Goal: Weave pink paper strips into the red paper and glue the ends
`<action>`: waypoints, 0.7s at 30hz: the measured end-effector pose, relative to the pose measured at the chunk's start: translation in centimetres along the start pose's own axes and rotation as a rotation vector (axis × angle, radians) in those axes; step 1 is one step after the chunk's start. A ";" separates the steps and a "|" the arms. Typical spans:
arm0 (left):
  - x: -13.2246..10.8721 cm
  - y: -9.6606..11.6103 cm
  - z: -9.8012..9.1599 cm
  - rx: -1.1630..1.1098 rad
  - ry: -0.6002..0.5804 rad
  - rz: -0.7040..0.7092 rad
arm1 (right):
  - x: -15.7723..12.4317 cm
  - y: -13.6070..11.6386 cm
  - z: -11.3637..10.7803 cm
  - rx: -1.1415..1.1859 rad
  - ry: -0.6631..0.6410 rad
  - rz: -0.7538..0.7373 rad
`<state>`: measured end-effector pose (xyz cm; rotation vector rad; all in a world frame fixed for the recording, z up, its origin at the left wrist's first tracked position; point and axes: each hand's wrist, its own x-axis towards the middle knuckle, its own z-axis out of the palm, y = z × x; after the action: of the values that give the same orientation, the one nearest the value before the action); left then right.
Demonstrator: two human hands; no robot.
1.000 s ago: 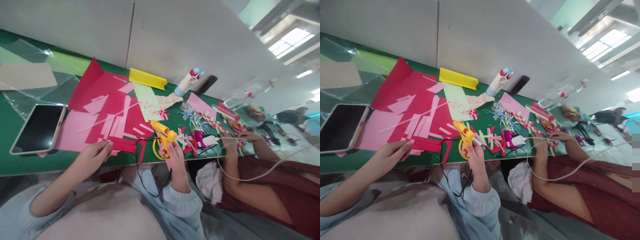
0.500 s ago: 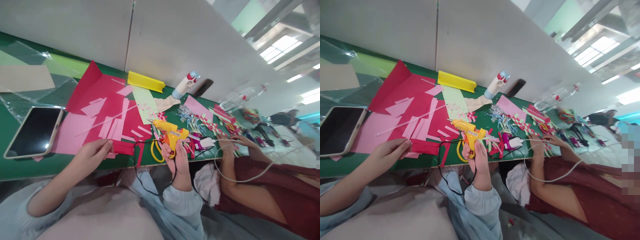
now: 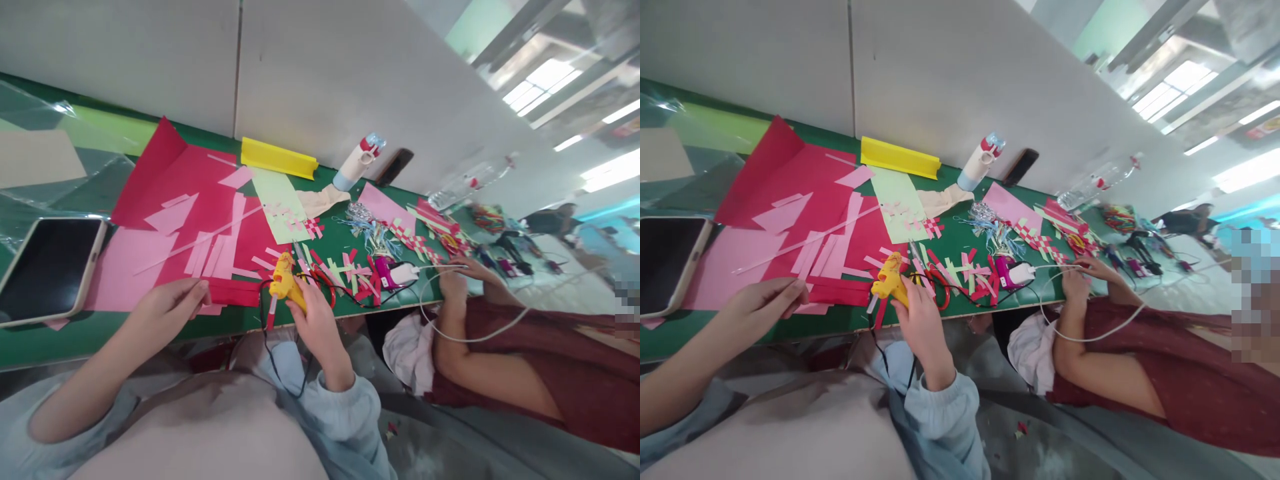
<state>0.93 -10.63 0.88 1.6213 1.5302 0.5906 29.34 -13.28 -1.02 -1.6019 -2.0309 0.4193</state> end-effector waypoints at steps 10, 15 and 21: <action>-0.2 0.1 -0.2 0.022 0.018 -0.003 | 0.6 -0.4 1.5 -0.451 -0.137 -0.082; -0.3 0.4 -0.2 0.021 0.005 -0.007 | 0.4 -0.5 2.0 -0.510 -0.152 -0.078; -0.6 0.7 -0.5 0.020 0.001 -0.014 | 0.2 -1.1 1.7 -0.531 -0.179 -0.034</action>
<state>0.85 -11.03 1.80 1.6246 1.5514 0.5696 27.42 -13.22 -1.76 -1.8778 -2.4457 0.0003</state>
